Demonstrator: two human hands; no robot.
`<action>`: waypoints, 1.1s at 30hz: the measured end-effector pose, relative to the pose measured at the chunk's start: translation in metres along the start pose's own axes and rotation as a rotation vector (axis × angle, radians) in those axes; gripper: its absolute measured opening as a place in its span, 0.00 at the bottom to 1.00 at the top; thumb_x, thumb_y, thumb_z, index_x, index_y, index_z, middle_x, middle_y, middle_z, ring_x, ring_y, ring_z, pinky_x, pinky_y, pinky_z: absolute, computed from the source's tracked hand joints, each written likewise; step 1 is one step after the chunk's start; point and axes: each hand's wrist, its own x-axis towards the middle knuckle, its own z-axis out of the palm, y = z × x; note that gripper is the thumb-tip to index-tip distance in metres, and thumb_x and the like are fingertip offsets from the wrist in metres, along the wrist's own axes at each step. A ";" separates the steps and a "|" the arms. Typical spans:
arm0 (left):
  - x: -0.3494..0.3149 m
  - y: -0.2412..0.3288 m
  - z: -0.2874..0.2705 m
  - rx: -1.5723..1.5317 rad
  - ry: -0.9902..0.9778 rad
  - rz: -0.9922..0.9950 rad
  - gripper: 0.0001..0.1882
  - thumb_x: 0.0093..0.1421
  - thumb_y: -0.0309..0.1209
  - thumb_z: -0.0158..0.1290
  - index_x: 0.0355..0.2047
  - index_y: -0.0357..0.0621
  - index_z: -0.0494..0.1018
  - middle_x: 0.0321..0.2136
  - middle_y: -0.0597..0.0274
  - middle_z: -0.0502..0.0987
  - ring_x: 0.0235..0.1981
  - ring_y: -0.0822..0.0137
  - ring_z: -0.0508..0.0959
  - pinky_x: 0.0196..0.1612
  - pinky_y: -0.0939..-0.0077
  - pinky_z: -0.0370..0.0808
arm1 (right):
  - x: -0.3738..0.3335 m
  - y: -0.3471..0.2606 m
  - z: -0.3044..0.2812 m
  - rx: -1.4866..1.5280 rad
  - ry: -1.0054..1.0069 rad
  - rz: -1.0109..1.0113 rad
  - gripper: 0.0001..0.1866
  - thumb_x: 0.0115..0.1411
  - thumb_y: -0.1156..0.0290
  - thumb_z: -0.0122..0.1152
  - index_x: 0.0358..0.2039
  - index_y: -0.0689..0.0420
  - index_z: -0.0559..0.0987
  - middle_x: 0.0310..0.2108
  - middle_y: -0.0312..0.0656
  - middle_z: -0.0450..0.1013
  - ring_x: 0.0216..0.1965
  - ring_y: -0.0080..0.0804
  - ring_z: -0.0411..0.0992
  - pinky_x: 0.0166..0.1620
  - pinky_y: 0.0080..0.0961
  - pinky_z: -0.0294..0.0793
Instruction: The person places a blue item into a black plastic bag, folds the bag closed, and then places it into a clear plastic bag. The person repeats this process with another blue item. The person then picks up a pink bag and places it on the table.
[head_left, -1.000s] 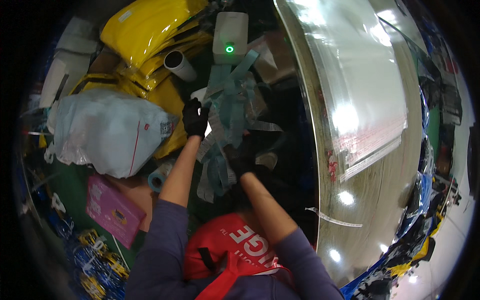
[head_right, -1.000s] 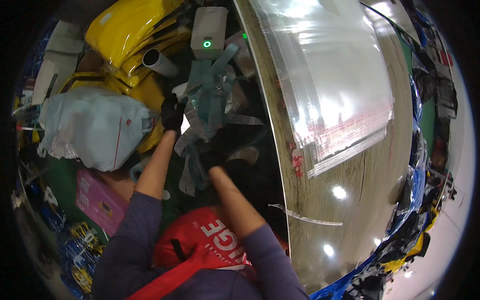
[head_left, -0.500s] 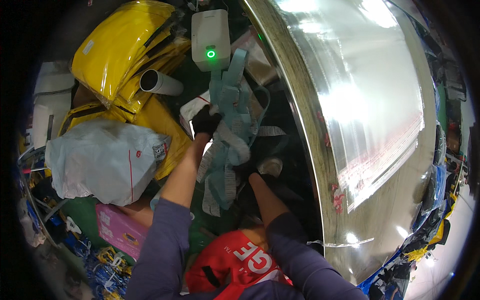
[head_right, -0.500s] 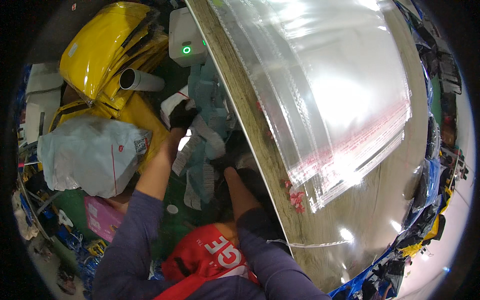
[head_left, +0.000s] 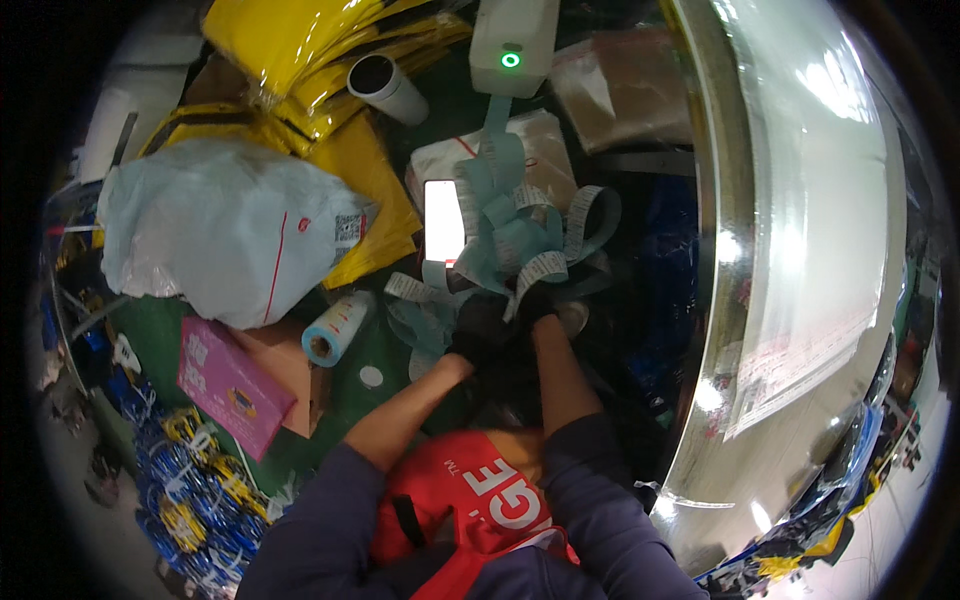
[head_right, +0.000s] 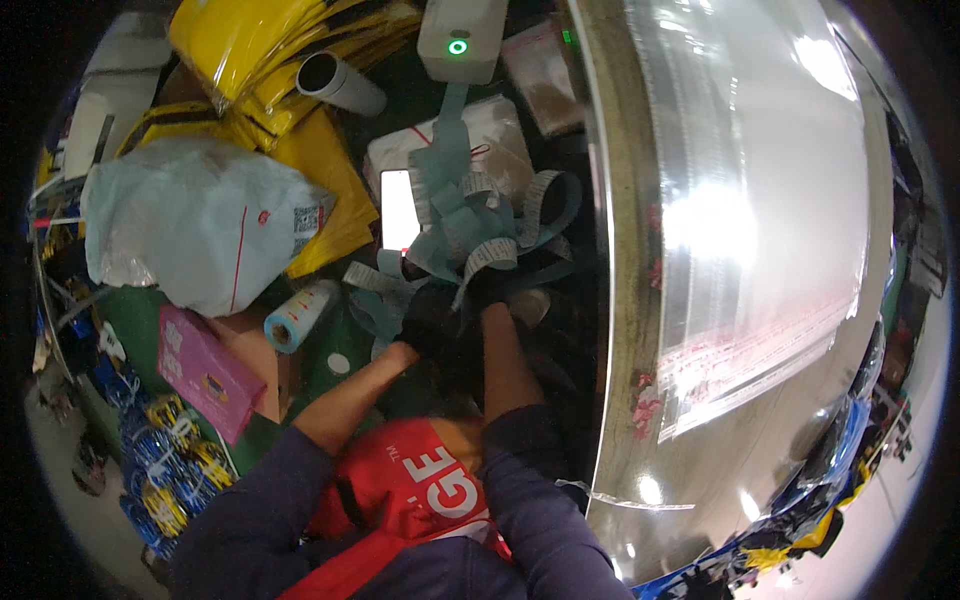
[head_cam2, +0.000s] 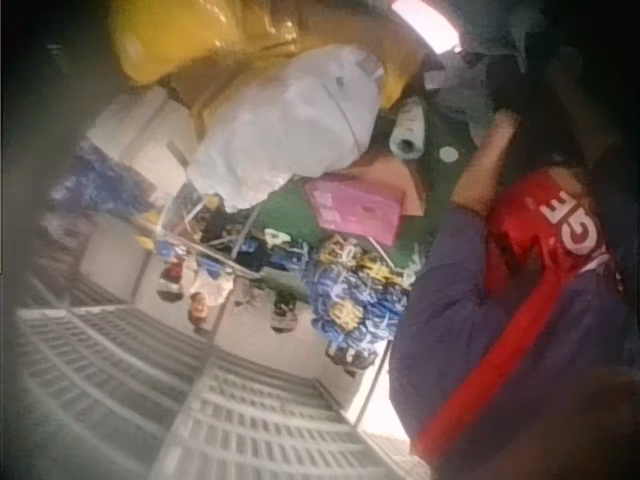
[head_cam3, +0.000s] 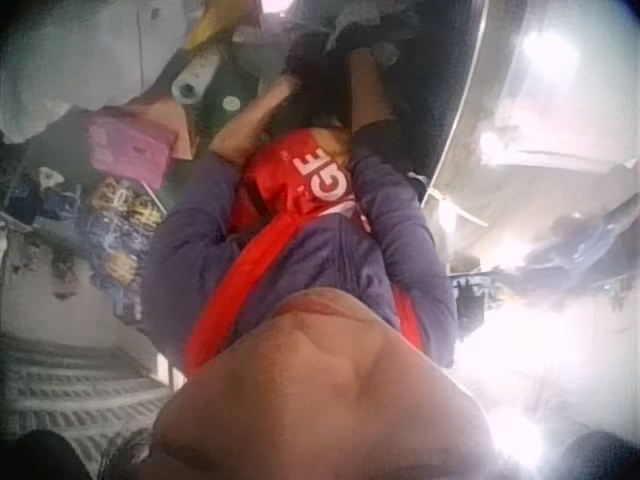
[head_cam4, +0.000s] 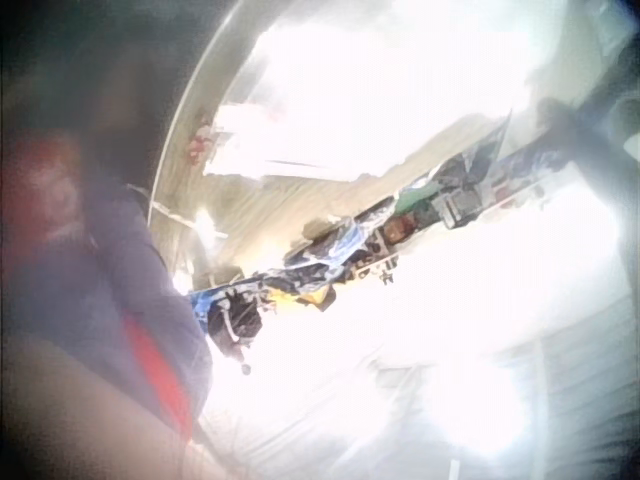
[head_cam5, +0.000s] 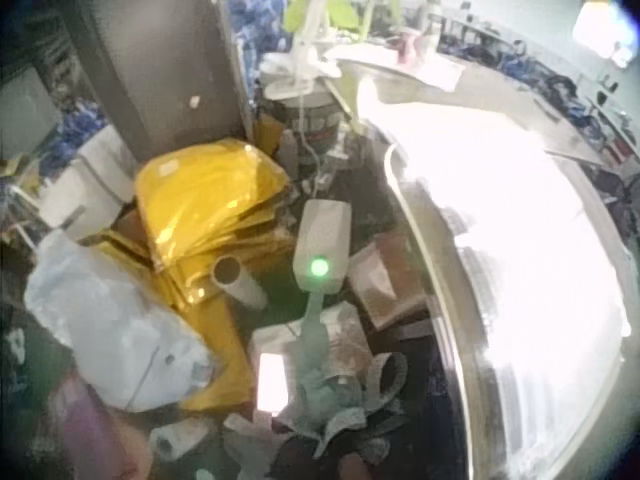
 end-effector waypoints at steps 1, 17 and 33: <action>-0.012 -0.001 -0.001 -0.053 0.074 0.049 0.23 0.50 0.39 0.56 0.44 0.39 0.73 0.41 0.44 0.74 0.44 0.46 0.73 0.47 0.58 0.69 | -0.002 0.004 -0.004 -0.004 0.011 0.019 0.29 0.62 0.53 0.46 0.59 0.57 0.62 0.60 0.47 0.59 0.58 0.45 0.60 0.60 0.37 0.60; -0.068 -0.082 0.013 -0.969 -0.289 -1.189 0.36 0.60 0.36 0.51 0.66 0.53 0.50 0.62 0.54 0.59 0.61 0.58 0.61 0.60 0.64 0.60 | -0.007 0.008 0.015 -0.259 -0.123 -0.337 0.22 0.64 0.58 0.45 0.55 0.55 0.68 0.55 0.46 0.65 0.55 0.43 0.63 0.58 0.39 0.61; -0.097 -0.003 -0.093 -0.420 0.094 -0.124 0.17 0.54 0.34 0.52 0.43 0.42 0.74 0.32 0.44 0.76 0.39 0.44 0.74 0.44 0.55 0.69 | 0.082 0.134 0.036 -0.163 -0.151 -0.344 0.19 0.61 0.56 0.52 0.48 0.52 0.75 0.49 0.41 0.69 0.49 0.39 0.66 0.51 0.36 0.66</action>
